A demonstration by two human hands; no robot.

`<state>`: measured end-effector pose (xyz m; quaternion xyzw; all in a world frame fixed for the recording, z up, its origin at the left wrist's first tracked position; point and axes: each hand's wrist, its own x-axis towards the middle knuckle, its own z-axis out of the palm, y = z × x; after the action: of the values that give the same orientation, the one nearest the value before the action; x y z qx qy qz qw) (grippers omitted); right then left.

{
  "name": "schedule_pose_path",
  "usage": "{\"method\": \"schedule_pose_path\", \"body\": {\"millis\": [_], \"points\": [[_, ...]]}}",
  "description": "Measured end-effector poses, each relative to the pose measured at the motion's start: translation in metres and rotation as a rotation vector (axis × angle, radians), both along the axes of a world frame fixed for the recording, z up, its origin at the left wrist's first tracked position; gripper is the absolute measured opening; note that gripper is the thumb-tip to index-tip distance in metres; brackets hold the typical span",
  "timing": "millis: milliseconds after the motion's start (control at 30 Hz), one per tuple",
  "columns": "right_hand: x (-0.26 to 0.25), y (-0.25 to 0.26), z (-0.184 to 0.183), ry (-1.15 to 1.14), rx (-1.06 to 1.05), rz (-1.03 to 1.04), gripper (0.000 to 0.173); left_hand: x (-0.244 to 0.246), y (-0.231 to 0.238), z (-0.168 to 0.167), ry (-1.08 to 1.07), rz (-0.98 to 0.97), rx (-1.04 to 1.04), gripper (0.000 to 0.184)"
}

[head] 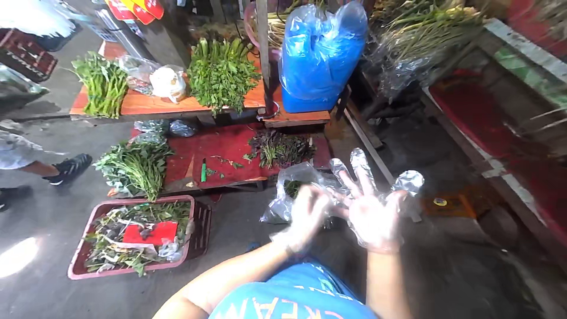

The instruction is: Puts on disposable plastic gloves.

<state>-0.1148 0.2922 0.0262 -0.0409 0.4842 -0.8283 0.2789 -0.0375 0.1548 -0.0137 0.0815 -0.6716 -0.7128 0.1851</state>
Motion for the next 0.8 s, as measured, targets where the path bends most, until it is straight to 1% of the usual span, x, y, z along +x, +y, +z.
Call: {"method": "schedule_pose_path", "body": {"millis": [33, 67, 100, 133, 167, 200, 233, 267, 333, 367, 467, 500, 533, 567, 633, 667, 700, 767, 800], "points": [[0.002, 0.003, 0.003, -0.008, -0.029, 0.002, 0.114, -0.009, -0.012, 0.005, -0.207, 0.046, 0.164, 0.039], [0.004, 0.005, 0.005, -0.014, -0.059, 0.013, 0.113, -0.018, -0.023, 0.007, -0.372, 0.014, 0.318, 0.040], [0.004, 0.006, 0.007, -0.013, -0.077, 0.030, 0.113, -0.023, -0.031, 0.008, -0.460, -0.079, 0.424, 0.042], [0.004, 0.007, 0.007, -0.006, -0.079, 0.054, 0.113, -0.024, -0.037, 0.009, -0.467, -0.199, 0.481, 0.045], [0.004, 0.008, 0.007, 0.003, -0.064, 0.079, 0.113, -0.024, -0.040, 0.009, -0.415, -0.274, 0.463, 0.037], [0.002, 0.008, 0.006, 0.007, -0.038, 0.097, 0.113, -0.025, -0.039, 0.007, -0.335, -0.270, 0.386, 0.024], [0.001, 0.010, 0.005, -0.005, -0.012, 0.103, 0.116, -0.025, -0.038, 0.005, -0.250, -0.219, 0.263, 0.016], [0.000, 0.012, 0.004, -0.015, 0.015, 0.116, 0.119, -0.023, -0.037, 0.002, -0.159, -0.140, 0.124, 0.013], [-0.001, 0.015, 0.004, -0.022, 0.013, 0.156, 0.123, -0.022, -0.037, -0.002, 0.003, -0.041, -0.074, 0.017], [0.000, 0.016, 0.003, -0.018, -0.016, 0.178, 0.123, -0.021, -0.038, -0.003, 0.048, -0.003, -0.127, 0.018], [0.003, 0.017, -0.003, -0.014, -0.111, 0.175, 0.115, -0.022, -0.046, -0.011, 0.021, 0.186, -0.176, 0.020], [0.002, 0.017, -0.004, -0.020, -0.119, 0.147, 0.114, -0.021, -0.045, -0.011, 0.050, 0.230, -0.228, 0.025], [-0.001, 0.015, -0.005, -0.030, -0.116, 0.105, 0.115, -0.018, -0.040, -0.006, 0.126, 0.225, -0.302, 0.031], [-0.003, 0.012, -0.005, -0.034, -0.089, 0.056, 0.115, -0.011, -0.031, 0.005, 0.205, 0.125, -0.368, 0.040], [-0.003, 0.001, -0.009, -0.060, -0.031, -0.057, 0.101, 0.002, -0.002, 0.029, 0.249, -0.153, -0.547, 0.071], [-0.004, -0.004, -0.013, -0.059, -0.043, -0.085, 0.096, 0.003, 0.011, 0.035, 0.259, -0.239, -0.635, 0.074], [-0.005, -0.009, -0.014, -0.024, -0.043, -0.096, 0.091, -0.001, 0.019, 0.033, 0.294, -0.272, -0.657, 0.061], [-0.006, -0.018, -0.005, 0.009, 0.026, -0.145, 0.084, -0.012, 0.023, 0.021, 0.364, -0.267, -0.545, 0.026], [-0.008, -0.020, -0.001, -0.008, 0.044, -0.186, 0.080, -0.016, 0.022, 0.017, 0.392, -0.266, -0.483, 0.016]]}}
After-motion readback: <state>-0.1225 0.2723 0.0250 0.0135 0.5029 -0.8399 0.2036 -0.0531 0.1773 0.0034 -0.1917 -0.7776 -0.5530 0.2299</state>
